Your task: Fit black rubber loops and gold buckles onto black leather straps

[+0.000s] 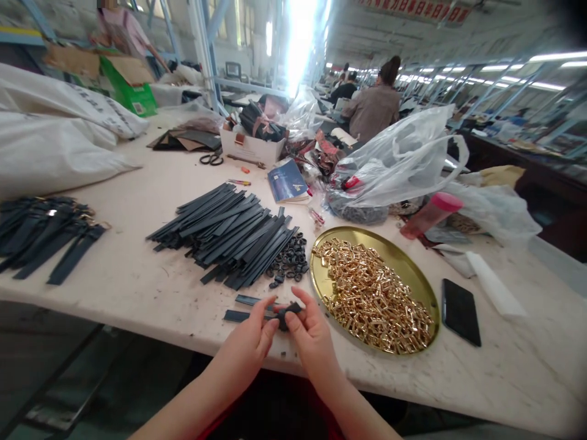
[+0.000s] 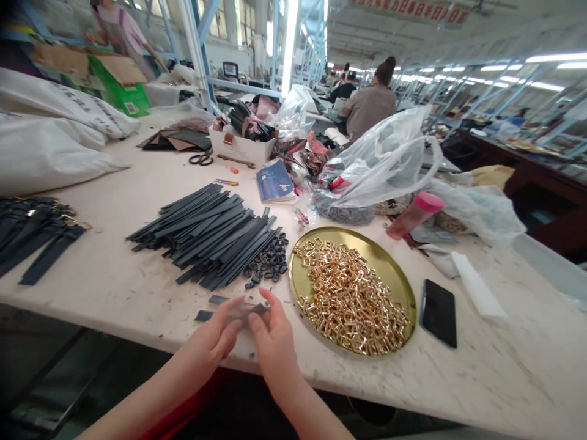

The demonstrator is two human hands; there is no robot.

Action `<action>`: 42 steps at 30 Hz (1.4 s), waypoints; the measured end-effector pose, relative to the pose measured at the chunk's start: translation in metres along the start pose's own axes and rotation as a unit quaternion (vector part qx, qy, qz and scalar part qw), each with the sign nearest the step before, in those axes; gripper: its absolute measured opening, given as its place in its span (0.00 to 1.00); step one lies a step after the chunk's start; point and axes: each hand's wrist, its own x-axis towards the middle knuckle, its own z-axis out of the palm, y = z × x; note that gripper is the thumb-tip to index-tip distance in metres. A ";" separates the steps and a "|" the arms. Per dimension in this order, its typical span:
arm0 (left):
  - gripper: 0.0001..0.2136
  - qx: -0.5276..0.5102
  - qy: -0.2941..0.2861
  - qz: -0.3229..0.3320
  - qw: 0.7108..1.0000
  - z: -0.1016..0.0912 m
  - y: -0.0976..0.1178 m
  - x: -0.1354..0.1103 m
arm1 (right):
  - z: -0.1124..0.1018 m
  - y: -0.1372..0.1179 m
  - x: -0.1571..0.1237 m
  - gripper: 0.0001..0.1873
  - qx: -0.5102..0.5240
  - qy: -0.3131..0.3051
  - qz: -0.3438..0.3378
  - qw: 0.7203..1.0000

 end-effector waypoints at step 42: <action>0.12 0.038 0.056 0.045 0.997 -0.001 0.007 -0.007 | -0.009 -0.020 0.015 0.12 0.064 -0.061 0.020 0.996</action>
